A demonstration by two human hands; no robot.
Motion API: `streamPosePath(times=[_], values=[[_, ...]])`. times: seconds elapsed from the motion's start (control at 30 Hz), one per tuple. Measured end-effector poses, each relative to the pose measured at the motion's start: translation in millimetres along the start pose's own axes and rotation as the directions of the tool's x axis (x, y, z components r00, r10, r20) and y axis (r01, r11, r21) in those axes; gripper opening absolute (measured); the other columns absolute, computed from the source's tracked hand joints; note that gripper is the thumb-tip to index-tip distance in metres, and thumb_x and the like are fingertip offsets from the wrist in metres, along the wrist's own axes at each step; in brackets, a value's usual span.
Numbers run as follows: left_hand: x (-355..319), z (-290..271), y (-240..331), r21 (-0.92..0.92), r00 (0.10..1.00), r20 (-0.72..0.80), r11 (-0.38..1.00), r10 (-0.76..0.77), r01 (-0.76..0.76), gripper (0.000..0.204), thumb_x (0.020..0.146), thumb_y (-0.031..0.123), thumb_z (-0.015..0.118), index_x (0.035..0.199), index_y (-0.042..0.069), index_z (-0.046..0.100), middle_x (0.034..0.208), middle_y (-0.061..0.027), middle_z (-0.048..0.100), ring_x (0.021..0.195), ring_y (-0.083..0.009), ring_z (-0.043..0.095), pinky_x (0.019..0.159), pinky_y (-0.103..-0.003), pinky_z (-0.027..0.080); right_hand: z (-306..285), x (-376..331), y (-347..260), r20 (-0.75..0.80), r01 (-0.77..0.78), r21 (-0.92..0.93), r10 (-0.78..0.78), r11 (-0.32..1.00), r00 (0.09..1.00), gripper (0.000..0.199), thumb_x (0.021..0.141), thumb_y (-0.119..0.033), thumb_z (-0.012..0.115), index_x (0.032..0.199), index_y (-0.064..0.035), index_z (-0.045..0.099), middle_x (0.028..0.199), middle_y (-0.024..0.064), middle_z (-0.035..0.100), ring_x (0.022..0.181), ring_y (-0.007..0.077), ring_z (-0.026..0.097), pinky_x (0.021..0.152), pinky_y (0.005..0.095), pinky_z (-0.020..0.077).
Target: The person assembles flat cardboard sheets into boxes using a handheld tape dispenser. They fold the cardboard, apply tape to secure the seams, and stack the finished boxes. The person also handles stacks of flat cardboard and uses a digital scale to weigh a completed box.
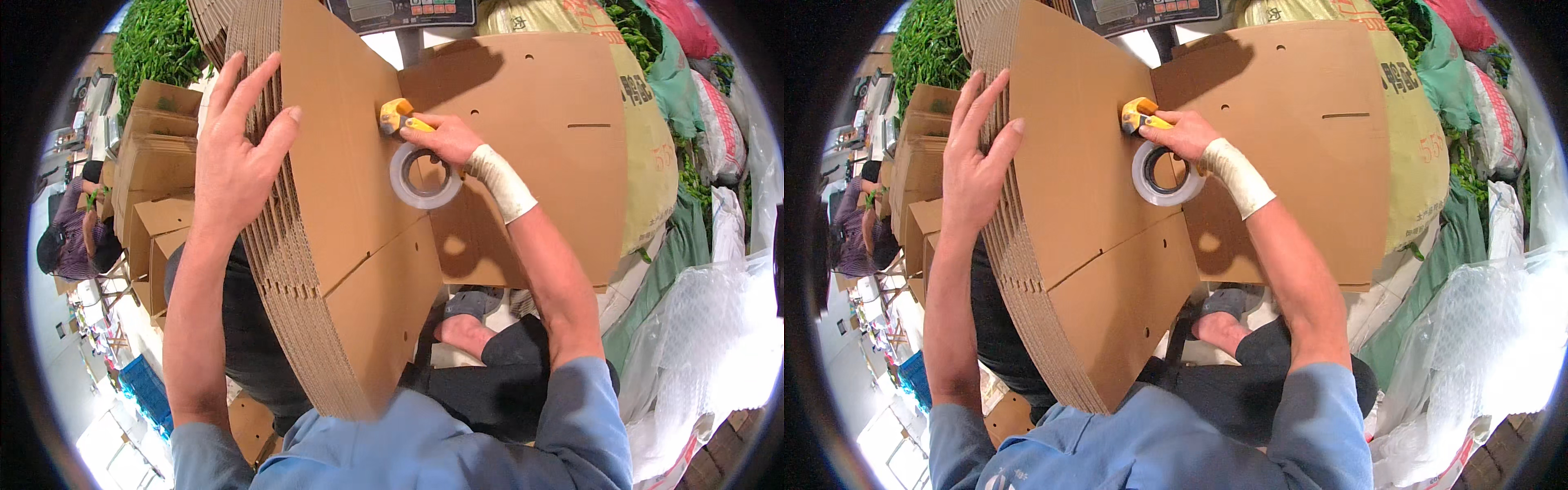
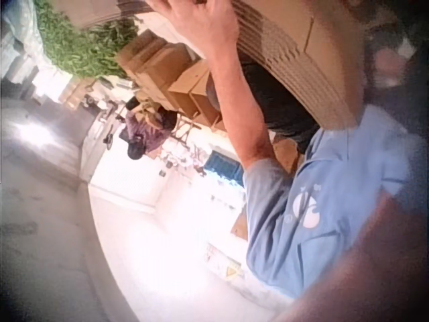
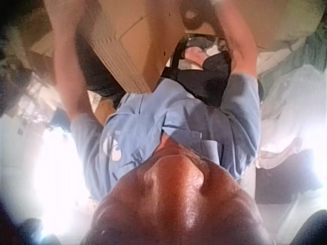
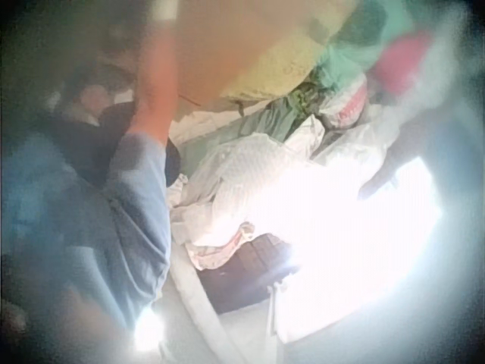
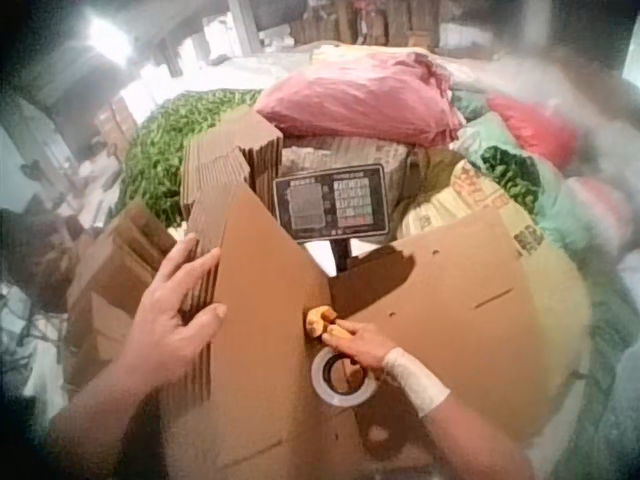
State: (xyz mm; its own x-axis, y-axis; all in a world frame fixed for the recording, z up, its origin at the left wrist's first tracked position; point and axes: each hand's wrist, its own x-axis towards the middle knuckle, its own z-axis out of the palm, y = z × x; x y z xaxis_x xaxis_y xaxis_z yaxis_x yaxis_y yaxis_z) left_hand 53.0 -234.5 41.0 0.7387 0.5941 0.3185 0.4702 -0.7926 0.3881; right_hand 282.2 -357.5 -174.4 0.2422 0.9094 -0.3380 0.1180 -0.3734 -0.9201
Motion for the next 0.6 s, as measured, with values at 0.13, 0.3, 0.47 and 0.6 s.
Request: streamPosePath(times=[0.13,0.3,0.47,0.6], values=[[1,1,0,-0.018,1.000,-0.009,1.000,-0.001,0.001,0.053,0.090,0.025,0.066,0.140,0.013,0.059,0.153,-0.0272,0.040,0.142,-0.0385,0.042,0.114,-0.046,0.036,-11,11,-26,0.248,-0.083,-0.066,0.097,0.994,0.964,0.049,0.090,-0.054,0.069,0.110,-0.0089,0.071,0.073,0.0018,0.061,0.059,0.0118,0.056,0.051,0.0293,0.0472],[3,7,0,0.007,1.000,-0.025,1.000,0.013,-0.013,0.052,0.090,0.027,0.065,0.139,0.011,0.060,0.151,-0.0285,0.044,0.142,-0.0383,0.043,0.115,-0.044,0.036,-7,-19,-11,0.317,-0.024,-0.223,0.096,0.975,0.944,0.051,0.093,-0.052,0.064,0.123,-0.0110,0.069,0.074,0.0041,0.066,0.058,0.0117,0.059,0.054,0.0302,0.0520],[0,0,-14,0.091,0.994,0.039,0.990,0.107,-0.110,0.050,0.094,0.027,0.061,0.142,0.011,0.058,0.154,-0.0250,0.043,0.146,-0.0337,0.039,0.118,-0.041,0.031,43,-176,38,0.553,0.080,-0.209,0.051,0.975,0.832,0.058,0.092,-0.047,0.068,0.137,-0.0117,0.060,0.104,0.0219,0.072,0.092,0.0352,0.072,0.085,0.0423,0.0559],[3,-2,4,-0.002,0.999,0.034,0.999,0.038,-0.038,0.057,0.091,0.028,0.062,0.141,0.003,0.055,0.154,-0.0301,0.039,0.146,-0.0385,0.036,0.118,-0.044,0.030,54,-213,69,0.636,0.129,-0.178,0.013,0.976,0.772,0.060,0.090,-0.047,0.070,0.138,-0.0111,0.060,0.108,0.0234,0.071,0.098,0.0376,0.070,0.086,0.0425,0.0548]])
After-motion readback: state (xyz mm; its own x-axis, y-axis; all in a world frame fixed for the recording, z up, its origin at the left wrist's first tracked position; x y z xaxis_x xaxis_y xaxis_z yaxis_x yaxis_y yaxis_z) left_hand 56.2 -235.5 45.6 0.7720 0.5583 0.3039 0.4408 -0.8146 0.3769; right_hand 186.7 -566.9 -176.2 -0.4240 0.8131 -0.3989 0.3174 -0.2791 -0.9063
